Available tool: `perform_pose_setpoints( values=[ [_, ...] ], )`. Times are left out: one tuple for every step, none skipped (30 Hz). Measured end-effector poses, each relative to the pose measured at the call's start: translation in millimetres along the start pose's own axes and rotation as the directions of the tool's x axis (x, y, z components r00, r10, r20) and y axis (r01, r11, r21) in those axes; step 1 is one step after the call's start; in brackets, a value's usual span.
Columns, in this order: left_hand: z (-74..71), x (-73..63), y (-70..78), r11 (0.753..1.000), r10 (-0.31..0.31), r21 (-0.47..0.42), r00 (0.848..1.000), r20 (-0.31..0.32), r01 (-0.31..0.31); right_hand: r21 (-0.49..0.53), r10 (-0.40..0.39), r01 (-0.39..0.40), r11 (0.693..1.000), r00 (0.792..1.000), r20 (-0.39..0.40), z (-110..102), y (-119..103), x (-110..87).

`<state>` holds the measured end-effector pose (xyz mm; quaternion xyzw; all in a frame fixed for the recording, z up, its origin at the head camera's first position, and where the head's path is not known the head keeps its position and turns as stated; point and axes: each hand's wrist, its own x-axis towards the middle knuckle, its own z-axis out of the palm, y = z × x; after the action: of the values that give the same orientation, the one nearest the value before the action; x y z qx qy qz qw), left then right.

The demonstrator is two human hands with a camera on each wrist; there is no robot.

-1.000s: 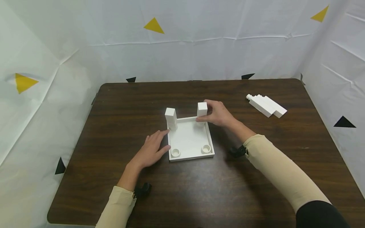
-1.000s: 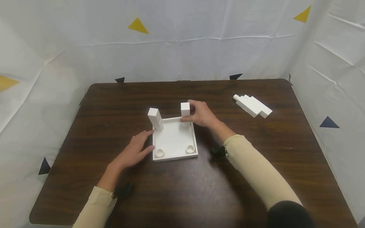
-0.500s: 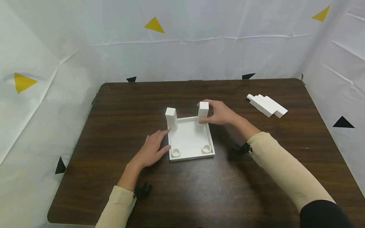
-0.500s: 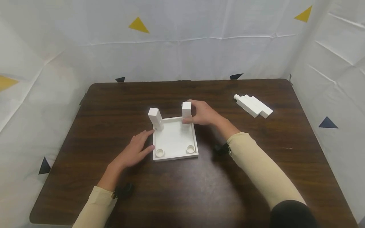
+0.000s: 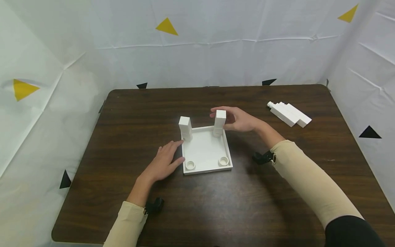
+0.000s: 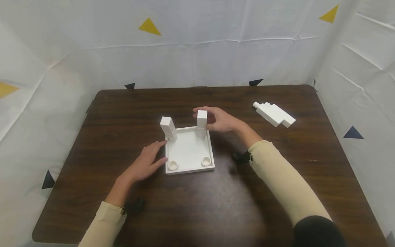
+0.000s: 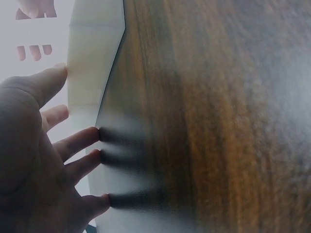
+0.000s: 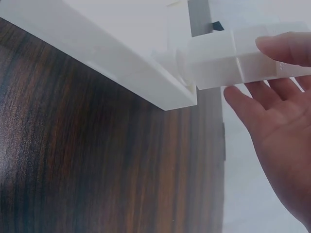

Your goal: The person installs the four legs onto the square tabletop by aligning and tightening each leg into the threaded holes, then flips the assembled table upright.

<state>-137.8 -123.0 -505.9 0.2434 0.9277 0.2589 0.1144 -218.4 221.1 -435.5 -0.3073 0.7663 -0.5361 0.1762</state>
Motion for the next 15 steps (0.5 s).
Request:
perform_pose_setpoints(
  values=[
    [0.1,0.1,0.0,1.000,0.000,-0.001,1.000,0.000,0.000,0.001,0.002,-0.002,1.000,1.000,0.004,-0.2,0.3,-0.4],
    [0.4,0.2,-0.1,1.000,0.000,-0.001,1.000,0.001,0.000,-0.002,0.003,-0.003,1.000,1.000,0.007,-0.4,0.7,-0.6],
    [0.6,0.3,-0.1,1.000,0.001,-0.001,1.000,0.002,-0.001,-0.006,0.005,-0.004,1.000,1.000,0.010,-0.8,1.1,-1.0],
    [0.5,0.2,-0.2,1.000,0.001,-0.002,1.000,0.002,-0.001,-0.011,0.006,-0.006,1.000,1.000,0.012,-1.1,1.7,-1.1],
    [0.5,0.2,-0.3,1.000,0.002,-0.002,1.000,0.001,-0.002,-0.015,0.004,-0.004,1.000,1.000,0.017,-1.3,2.3,-1.1],
    [0.4,0.0,-0.4,1.000,0.003,-0.002,1.000,0.001,-0.003,-0.017,0.003,-0.003,1.000,1.000,0.020,-1.6,2.9,-1.0],
    [0.2,-0.1,-0.4,1.000,0.004,-0.003,1.000,0.001,-0.004,-0.020,0.001,0.000,1.000,1.000,0.022,-1.8,3.5,-1.0],
    [0.0,-0.3,-0.3,1.000,0.005,-0.003,1.000,0.000,-0.005,-0.023,0.000,0.001,1.000,1.000,0.023,-1.9,4.0,-0.8],
    [-0.2,-0.4,-0.1,1.000,0.006,-0.004,1.000,0.000,-0.006,-0.023,-0.002,0.002,1.000,1.000,0.022,-1.9,4.4,-0.8],
    [-0.5,-0.6,0.0,1.000,0.006,-0.002,1.000,0.001,-0.006,-0.024,-0.001,0.002,1.000,1.000,0.021,-1.8,4.6,-0.6],
    [-0.7,-0.8,0.3,1.000,0.005,-0.001,1.000,0.001,-0.005,-0.025,-0.001,0.001,1.000,1.000,0.019,-1.6,4.7,-0.5],
    [-0.9,-0.9,0.7,1.000,0.004,0.000,1.000,0.002,-0.004,-0.026,0.001,0.000,1.000,1.000,0.016,-1.3,4.8,-0.5],
    [-1.1,-1.1,1.0,1.000,0.003,0.002,1.000,0.002,-0.003,-0.030,0.005,-0.004,1.000,1.000,0.013,-1.0,4.9,-0.6],
    [-1.3,-1.2,1.3,1.000,0.002,0.003,1.000,0.003,-0.002,-0.035,0.010,-0.010,0.999,1.000,0.008,-0.5,5.0,-0.6],
    [-1.4,-1.4,1.5,1.000,0.004,0.003,1.000,0.002,-0.004,-0.041,0.014,-0.014,0.999,1.000,0.003,-0.2,5.0,-0.9]
  ],
)
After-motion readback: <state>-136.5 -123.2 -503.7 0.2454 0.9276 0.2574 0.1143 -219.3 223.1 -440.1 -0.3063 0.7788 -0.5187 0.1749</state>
